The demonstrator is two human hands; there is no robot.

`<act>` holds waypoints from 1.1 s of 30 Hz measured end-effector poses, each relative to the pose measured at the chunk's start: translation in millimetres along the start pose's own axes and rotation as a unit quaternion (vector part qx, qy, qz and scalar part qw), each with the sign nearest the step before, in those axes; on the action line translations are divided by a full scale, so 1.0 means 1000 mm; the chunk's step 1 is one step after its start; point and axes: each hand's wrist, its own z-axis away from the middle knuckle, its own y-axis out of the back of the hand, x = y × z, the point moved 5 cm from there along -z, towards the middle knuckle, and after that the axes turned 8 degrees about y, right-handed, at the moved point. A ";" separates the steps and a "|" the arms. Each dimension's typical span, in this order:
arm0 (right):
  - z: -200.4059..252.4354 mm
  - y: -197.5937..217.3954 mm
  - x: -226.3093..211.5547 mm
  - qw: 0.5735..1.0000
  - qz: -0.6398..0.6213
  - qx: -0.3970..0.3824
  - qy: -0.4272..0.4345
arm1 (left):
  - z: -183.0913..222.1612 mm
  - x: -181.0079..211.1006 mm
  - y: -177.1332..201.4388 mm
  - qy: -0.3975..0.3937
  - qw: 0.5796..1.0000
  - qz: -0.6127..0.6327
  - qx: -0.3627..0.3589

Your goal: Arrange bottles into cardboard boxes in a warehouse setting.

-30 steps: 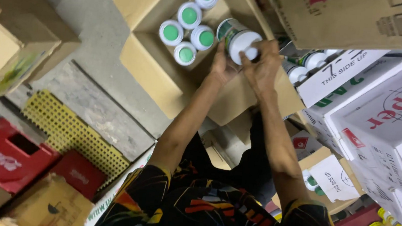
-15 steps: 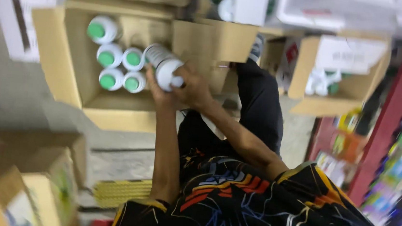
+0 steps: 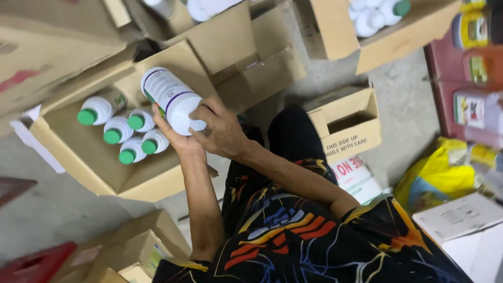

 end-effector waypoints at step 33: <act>0.214 0.168 0.079 0.933 0.214 0.238 -0.164 | -0.006 -0.300 0.087 0.356 0.915 -0.171 0.076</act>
